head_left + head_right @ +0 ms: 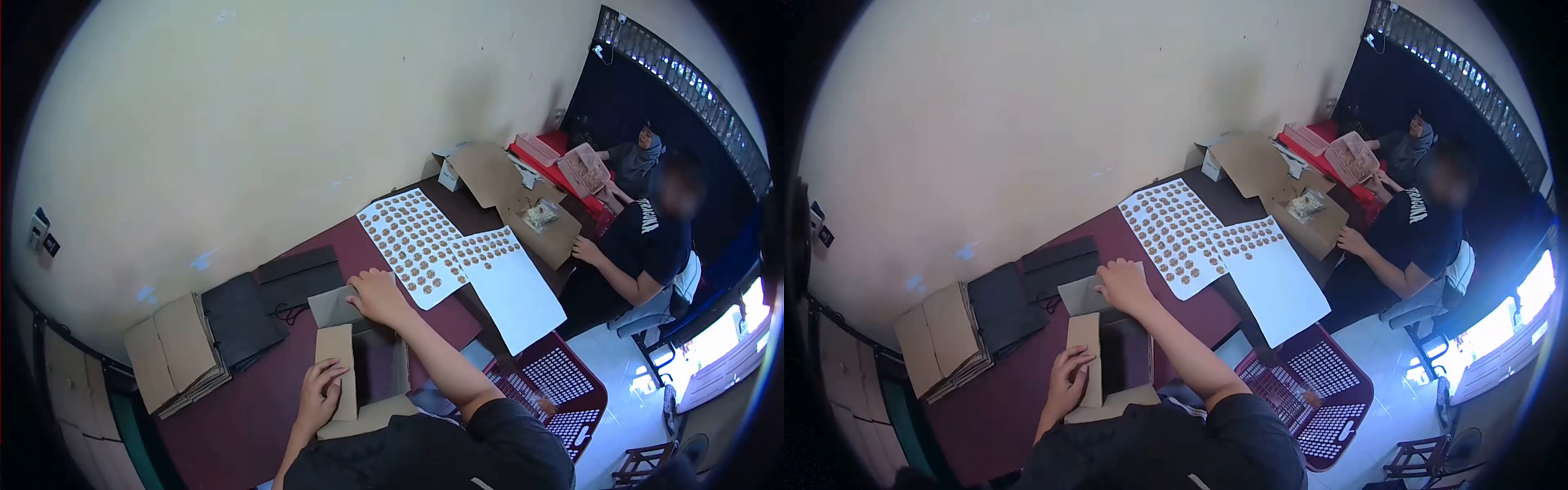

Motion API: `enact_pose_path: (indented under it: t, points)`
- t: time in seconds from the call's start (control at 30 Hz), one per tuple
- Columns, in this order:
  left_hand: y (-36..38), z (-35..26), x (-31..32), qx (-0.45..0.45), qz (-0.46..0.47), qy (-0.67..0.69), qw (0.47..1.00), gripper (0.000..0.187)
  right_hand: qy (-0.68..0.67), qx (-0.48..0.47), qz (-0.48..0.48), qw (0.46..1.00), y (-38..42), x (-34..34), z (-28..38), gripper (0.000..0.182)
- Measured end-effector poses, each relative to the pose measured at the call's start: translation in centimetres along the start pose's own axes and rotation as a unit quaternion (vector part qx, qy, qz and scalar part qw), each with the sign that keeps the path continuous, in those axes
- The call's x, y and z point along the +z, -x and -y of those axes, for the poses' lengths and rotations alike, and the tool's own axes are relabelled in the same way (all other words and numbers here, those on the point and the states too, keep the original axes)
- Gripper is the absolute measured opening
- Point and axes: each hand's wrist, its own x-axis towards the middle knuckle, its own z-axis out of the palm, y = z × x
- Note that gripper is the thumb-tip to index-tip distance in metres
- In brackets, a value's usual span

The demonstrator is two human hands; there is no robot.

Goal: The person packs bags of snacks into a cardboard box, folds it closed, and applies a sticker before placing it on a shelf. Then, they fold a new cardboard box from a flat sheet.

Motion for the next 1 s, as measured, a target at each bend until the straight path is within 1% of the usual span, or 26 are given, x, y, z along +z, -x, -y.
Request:
enact_pose_path:
  t: [0.23,0.37,0.43,0.47,0.53,0.57,0.63,0.67,0.73,0.77,0.87,0.93,1.0]
  points:
    - [0.1,0.3,0.1,0.001,-0.001,0.009,1.0,0.027,0.0,-0.003,-0.015,1.0,0.2,0.2,0.0,0.028]
    - [0.1,0.1,0.0,-0.006,-0.002,0.014,1.0,0.025,0.004,0.006,-0.002,1.0,0.2,0.0,0.1,0.028]
    - [0.2,0.4,-0.2,-0.01,0.029,0.012,0.999,0.028,-0.003,0.002,-0.007,1.0,0.2,0.0,0.2,0.028]
    - [0.3,0.2,-0.2,-0.012,0.03,0.012,0.999,0.028,-0.004,0.003,-0.006,1.0,0.2,0.0,0.2,0.028]
    - [0.4,-0.4,-0.4,0.026,0.062,-0.04,0.997,0.04,0.003,0.0,-0.016,1.0,0.2,0.1,0.2,0.031]
    - [0.3,-0.4,-0.5,0.024,0.064,-0.041,0.997,0.04,0.001,0.002,-0.015,1.0,0.2,0.2,0.3,0.031]
    - [0.2,-0.2,-0.4,0.028,0.123,-0.041,0.991,0.053,0.006,0.029,-0.006,1.0,0.1,0.5,0.3,0.038]
    - [0.1,-0.2,-0.3,0.028,0.125,-0.042,0.991,0.053,0.004,0.031,-0.007,0.999,0.1,0.6,0.4,0.038]
    - [-0.3,-0.2,-0.4,0.026,0.158,-0.11,0.981,0.056,0.001,0.042,0.004,0.999,-0.2,0.8,0.4,0.042]
    - [-0.4,0.4,-0.3,0.012,0.178,-0.119,0.977,0.059,0.002,0.045,0.008,0.999,-0.2,0.9,0.4,0.042]
    - [-1.0,0.2,-0.5,-0.001,0.201,-0.134,0.97,0.061,-0.021,0.043,-0.005,0.999,0.0,0.5,0.3,0.042]
    - [-1.2,0.5,-0.4,0.0,0.198,-0.14,0.97,0.063,-0.023,0.038,-0.006,0.999,0.2,0.1,0.2,0.041]
    - [-1.3,0.6,-0.2,-0.014,0.192,-0.159,0.968,0.063,-0.116,0.039,-0.043,0.992,0.8,-0.4,0.2,0.04]
